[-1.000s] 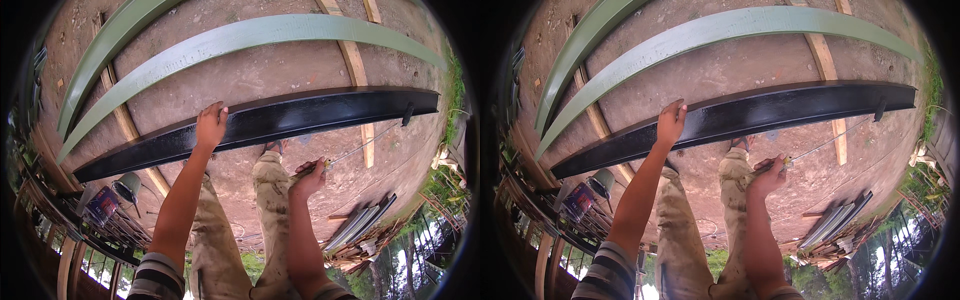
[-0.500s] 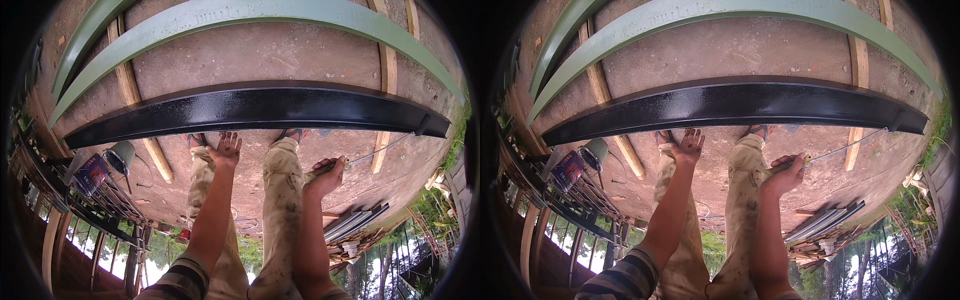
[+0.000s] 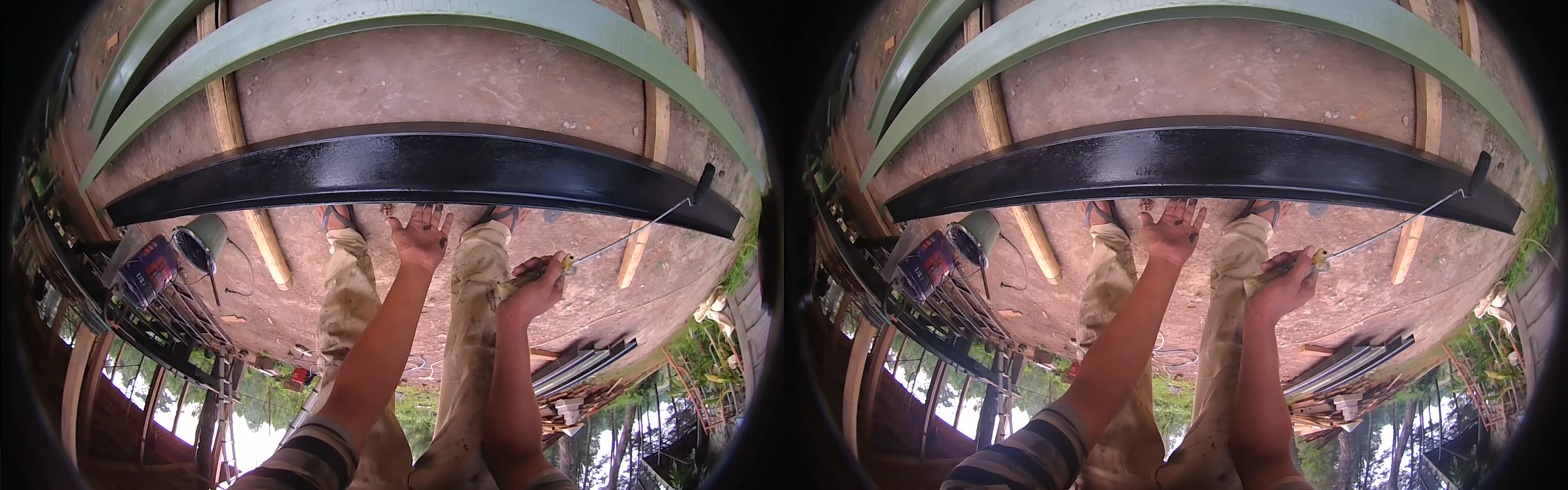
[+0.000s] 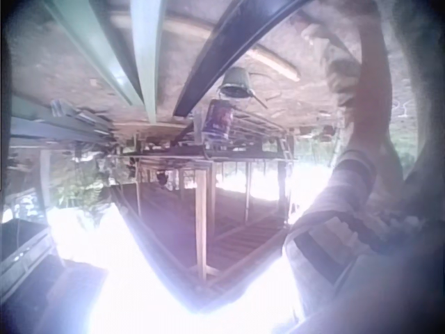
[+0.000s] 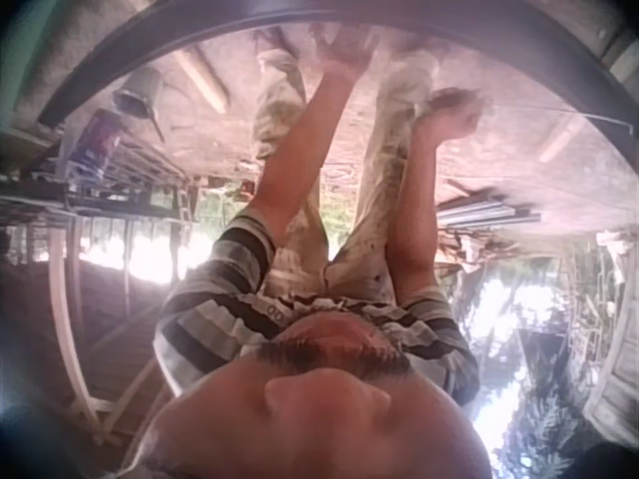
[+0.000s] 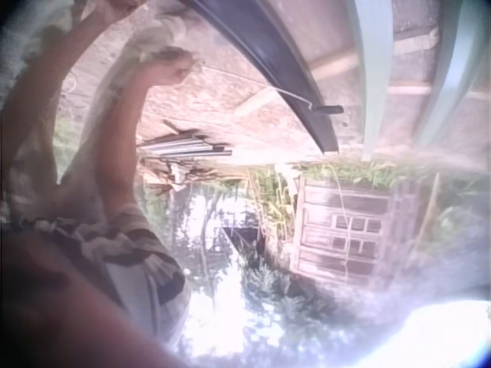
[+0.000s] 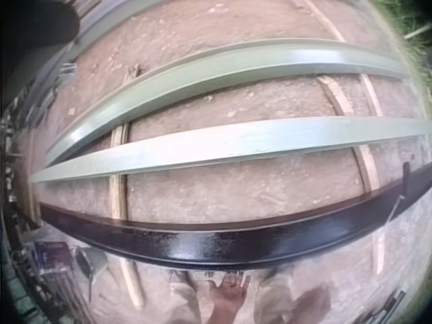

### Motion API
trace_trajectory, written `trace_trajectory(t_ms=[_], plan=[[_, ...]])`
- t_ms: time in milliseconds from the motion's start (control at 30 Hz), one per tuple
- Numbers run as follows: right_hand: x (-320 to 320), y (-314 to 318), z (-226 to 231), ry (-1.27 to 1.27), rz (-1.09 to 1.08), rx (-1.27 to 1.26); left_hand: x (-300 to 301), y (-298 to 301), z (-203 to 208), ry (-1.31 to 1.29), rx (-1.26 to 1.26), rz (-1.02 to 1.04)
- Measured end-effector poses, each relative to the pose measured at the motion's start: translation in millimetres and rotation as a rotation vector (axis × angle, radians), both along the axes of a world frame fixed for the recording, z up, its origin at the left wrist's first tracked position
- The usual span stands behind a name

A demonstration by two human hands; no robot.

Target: The person uses a roller to apply black paint to a curved metal beam, dipping the roller into a bucket of paint between strokes.

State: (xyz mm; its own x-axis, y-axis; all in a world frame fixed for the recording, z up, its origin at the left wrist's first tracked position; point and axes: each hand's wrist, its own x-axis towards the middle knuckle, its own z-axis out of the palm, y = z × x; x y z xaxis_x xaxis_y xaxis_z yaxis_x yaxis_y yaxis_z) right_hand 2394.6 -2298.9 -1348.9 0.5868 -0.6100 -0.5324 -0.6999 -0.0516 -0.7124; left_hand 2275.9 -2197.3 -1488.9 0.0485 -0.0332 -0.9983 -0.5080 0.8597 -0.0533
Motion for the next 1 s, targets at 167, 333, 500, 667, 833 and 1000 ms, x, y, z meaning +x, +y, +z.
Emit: trace_trajectory(t_ms=[167,333,500,667,833,1000], plan=[[-8,8,-3,0.019,0.025,0.035,15,-5,11,-0.065,0.011,0.075],[-11,10,-4,0.023,0.061,0.002,18,-7,24,-0.063,-0.019,0.048],[-12,13,-2,0.016,0.047,0.034,20,1,31,-0.087,-0.023,0.045],[-12,20,0,-0.026,0.096,0.031,-2,0,31,0.178,0.002,-0.462],[-10,19,-4,-0.048,0.032,0.044,48,71,70,0.310,0.901,-1.184],[-20,34,-1,-0.039,0.066,0.087,171,192,82,0.643,1.998,-1.758]])
